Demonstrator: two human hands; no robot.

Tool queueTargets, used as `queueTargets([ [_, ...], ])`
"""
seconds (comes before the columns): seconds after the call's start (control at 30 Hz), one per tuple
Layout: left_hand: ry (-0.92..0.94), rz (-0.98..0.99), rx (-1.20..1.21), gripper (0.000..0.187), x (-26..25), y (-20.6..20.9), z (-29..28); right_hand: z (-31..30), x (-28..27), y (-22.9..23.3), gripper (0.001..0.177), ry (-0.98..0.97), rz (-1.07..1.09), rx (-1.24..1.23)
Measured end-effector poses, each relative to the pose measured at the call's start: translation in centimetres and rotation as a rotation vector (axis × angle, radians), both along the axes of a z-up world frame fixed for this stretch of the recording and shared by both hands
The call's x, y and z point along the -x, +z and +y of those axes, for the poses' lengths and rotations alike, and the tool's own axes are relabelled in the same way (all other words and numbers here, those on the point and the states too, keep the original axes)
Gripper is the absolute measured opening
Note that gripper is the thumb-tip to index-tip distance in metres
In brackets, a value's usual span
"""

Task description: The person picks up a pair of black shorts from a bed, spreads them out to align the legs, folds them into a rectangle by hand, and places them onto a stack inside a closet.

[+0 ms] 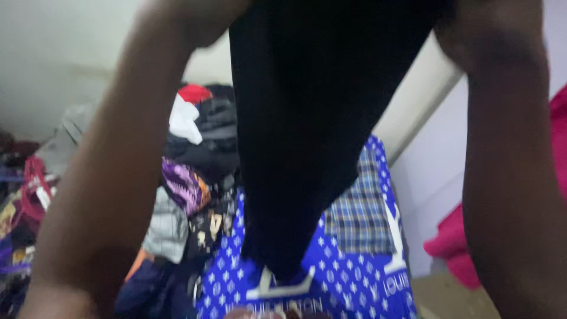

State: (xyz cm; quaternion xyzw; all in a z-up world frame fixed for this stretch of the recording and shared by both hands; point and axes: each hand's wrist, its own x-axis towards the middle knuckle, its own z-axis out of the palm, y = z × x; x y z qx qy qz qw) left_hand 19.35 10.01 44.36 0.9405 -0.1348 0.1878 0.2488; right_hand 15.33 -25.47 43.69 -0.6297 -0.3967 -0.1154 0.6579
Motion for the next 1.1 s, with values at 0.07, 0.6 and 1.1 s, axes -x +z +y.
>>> queueTargets([
  [0.07, -0.506, -0.03, 0.273, 0.047, 2.3, 0.3, -0.5, 0.8, -0.1, 1.0, 0.003, 0.137, 0.028, -0.013],
  [0.6, -0.333, 0.301, 0.553, 0.045, -14.1, -5.8, -3.4, 3.2, -19.2, -5.9, 0.03, -0.241, -0.074, 0.303],
  [1.1, -0.678, 0.196, 0.714, 0.051, -5.4, -4.0, -3.1, 2.3, -4.7, -5.6, 0.038, -0.53, -0.062, 0.31],
])
